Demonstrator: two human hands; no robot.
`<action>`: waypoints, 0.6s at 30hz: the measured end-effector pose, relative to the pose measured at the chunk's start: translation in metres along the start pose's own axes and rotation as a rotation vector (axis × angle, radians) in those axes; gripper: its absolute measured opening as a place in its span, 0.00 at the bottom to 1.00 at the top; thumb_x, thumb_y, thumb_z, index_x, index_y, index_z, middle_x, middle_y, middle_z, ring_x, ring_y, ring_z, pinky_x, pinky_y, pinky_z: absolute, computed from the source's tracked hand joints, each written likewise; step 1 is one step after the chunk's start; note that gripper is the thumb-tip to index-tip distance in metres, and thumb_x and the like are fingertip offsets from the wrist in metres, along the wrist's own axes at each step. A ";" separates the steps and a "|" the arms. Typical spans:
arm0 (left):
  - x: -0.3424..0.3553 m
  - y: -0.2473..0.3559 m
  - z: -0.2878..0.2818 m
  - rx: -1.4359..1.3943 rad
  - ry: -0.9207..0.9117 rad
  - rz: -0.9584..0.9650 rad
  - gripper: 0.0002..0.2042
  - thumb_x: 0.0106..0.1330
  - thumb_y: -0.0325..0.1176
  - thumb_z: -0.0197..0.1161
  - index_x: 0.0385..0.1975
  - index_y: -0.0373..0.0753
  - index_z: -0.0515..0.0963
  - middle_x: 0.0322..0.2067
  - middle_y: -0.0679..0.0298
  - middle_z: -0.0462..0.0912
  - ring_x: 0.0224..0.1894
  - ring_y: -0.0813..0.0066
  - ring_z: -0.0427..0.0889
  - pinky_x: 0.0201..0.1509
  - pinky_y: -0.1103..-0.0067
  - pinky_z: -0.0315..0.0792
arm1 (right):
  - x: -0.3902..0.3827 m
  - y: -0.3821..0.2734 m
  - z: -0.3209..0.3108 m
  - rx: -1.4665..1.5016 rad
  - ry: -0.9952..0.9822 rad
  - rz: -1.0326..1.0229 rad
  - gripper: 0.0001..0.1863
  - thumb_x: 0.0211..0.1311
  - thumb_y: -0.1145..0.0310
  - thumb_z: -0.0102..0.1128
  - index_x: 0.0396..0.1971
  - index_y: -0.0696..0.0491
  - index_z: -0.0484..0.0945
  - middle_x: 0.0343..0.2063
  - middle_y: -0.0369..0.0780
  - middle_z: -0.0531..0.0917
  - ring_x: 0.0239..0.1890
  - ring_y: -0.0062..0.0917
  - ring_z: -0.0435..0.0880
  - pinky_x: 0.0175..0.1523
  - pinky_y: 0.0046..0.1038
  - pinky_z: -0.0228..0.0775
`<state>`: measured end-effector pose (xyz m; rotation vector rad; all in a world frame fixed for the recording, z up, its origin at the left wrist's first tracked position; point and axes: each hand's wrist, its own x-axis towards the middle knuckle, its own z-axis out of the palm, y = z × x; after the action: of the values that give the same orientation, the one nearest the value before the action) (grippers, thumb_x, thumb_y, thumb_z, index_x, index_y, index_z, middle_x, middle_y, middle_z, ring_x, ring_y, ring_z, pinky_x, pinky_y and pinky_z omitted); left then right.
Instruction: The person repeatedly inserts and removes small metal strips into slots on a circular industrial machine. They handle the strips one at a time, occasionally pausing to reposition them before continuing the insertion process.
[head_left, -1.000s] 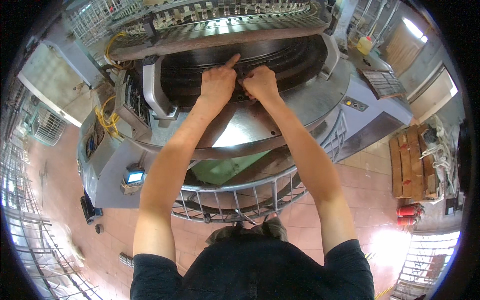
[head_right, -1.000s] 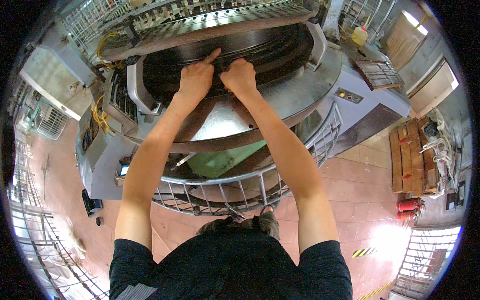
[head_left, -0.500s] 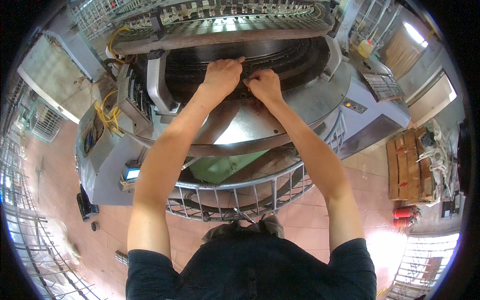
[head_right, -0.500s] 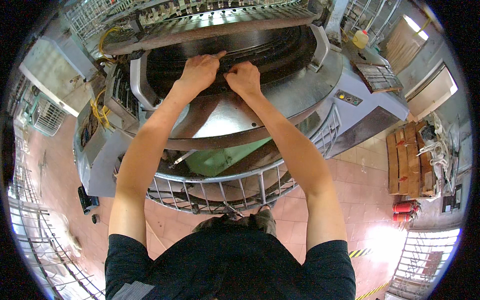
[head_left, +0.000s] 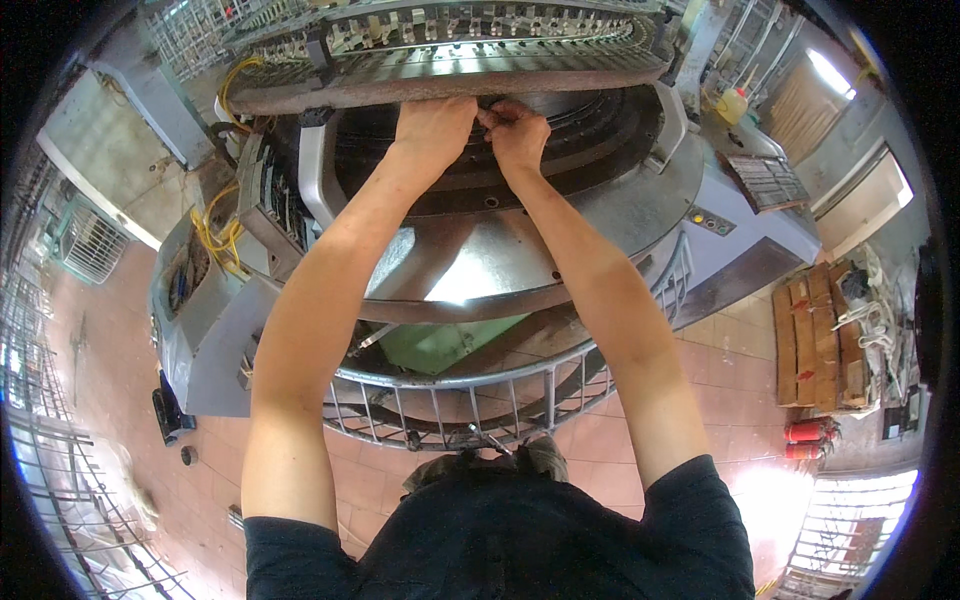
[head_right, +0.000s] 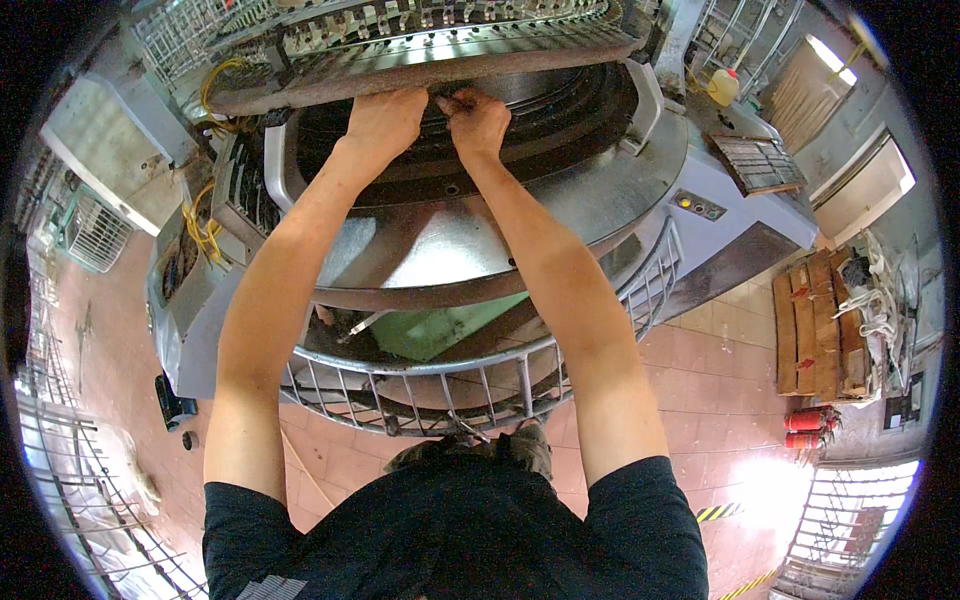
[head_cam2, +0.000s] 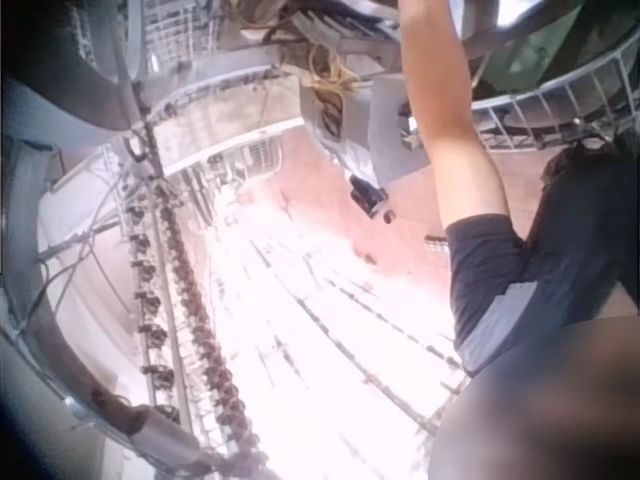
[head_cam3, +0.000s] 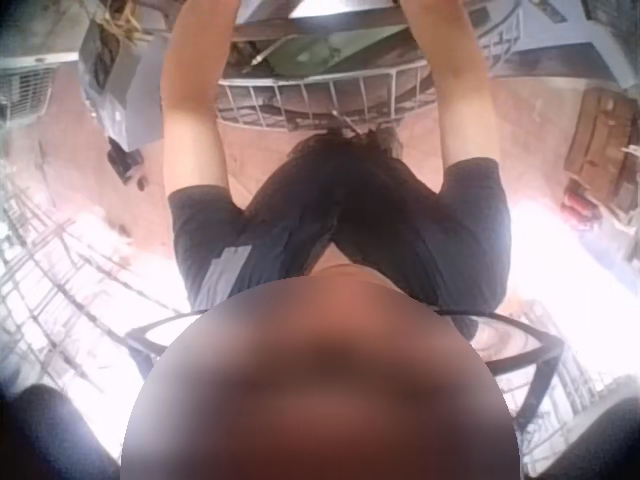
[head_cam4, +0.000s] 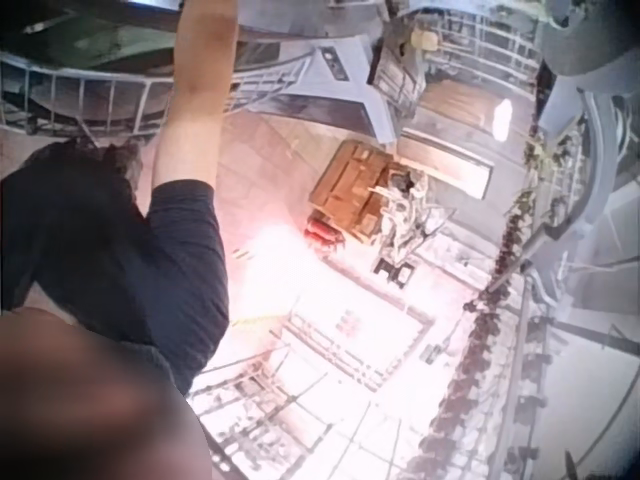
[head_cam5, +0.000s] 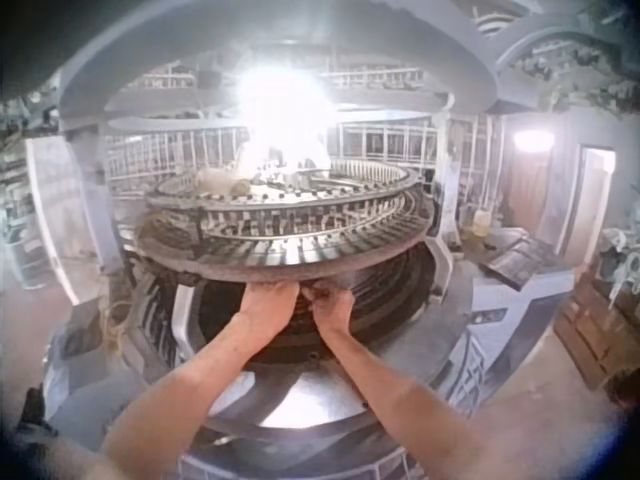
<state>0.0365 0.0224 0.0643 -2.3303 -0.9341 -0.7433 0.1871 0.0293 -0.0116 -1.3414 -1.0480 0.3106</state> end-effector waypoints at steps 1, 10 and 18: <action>-0.002 -0.001 0.001 0.007 -0.011 0.008 0.08 0.58 0.25 0.62 0.36 0.36 0.84 0.37 0.50 0.86 0.45 0.51 0.86 0.49 0.57 0.78 | 0.000 -0.003 -0.004 -0.175 0.023 -0.134 0.21 0.52 0.52 0.77 0.35 0.56 0.88 0.26 0.47 0.88 0.24 0.36 0.87 0.33 0.35 0.78; -0.007 -0.016 -0.016 -0.085 -0.327 0.034 0.12 0.55 0.22 0.65 0.40 0.40 0.86 0.41 0.54 0.87 0.48 0.52 0.85 0.54 0.61 0.77 | 0.010 -0.028 -0.021 -0.253 -0.153 -0.015 0.20 0.59 0.52 0.73 0.33 0.56 0.87 0.29 0.46 0.89 0.27 0.34 0.86 0.29 0.33 0.74; -0.012 -0.020 -0.009 -0.144 -0.387 0.004 0.16 0.55 0.20 0.65 0.42 0.43 0.88 0.52 0.57 0.84 0.53 0.53 0.83 0.58 0.62 0.76 | 0.019 -0.030 -0.024 0.631 -0.379 0.273 0.03 0.69 0.74 0.61 0.38 0.56 0.81 0.36 0.40 0.89 0.28 0.22 0.82 0.28 0.25 0.67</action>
<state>0.0118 0.0240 0.0681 -2.6601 -1.0646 -0.3705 0.2046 0.0202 0.0261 -0.8578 -0.9558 1.0410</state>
